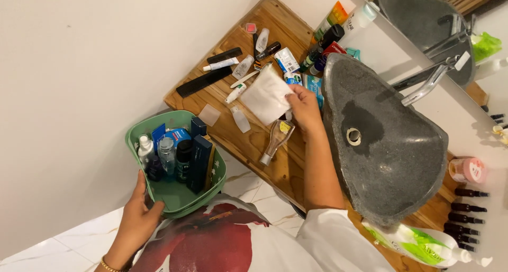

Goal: Organize various toiletries and skincare products on a bathroom counter into a storage basket.

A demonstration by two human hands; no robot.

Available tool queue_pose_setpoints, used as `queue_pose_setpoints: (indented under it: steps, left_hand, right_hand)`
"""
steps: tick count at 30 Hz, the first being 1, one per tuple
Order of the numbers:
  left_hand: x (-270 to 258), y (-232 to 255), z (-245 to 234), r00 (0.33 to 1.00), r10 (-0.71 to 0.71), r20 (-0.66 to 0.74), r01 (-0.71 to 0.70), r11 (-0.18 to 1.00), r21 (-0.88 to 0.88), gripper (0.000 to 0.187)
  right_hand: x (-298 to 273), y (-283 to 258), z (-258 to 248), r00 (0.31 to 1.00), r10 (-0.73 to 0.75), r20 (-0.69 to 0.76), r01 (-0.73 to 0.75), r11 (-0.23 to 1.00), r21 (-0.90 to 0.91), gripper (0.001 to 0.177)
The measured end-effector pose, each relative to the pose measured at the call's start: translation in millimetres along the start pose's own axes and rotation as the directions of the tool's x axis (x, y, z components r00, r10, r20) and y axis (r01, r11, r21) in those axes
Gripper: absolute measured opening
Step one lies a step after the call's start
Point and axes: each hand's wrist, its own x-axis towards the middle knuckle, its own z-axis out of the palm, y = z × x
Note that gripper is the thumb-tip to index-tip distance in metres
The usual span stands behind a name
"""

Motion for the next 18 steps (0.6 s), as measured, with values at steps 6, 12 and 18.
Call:
queue_pose_setpoints:
  steps: [6, 12, 18]
  left_hand:
    - [1, -6, 3, 1.0, -0.014, -0.018, 0.015, 0.998, 0.057, 0.097]
    - [-6, 6, 4, 1.0, -0.024, -0.01, 0.025, 0.997, 0.076, 0.096]
    - [-11, 16, 4, 1.0, 0.004, -0.006, -0.004, 1.0, -0.002, 0.095]
  right_hand:
    - [-24, -34, 8, 0.973, 0.034, 0.228, -0.174, 0.755, 0.632, 0.032]
    - [-74, -72, 56, 0.879, -0.064, 0.473, -0.314, 0.667, 0.675, 0.048]
    - [-110, -43, 117, 0.699, -0.17, 0.695, -0.251, 0.851, 0.461, 0.049]
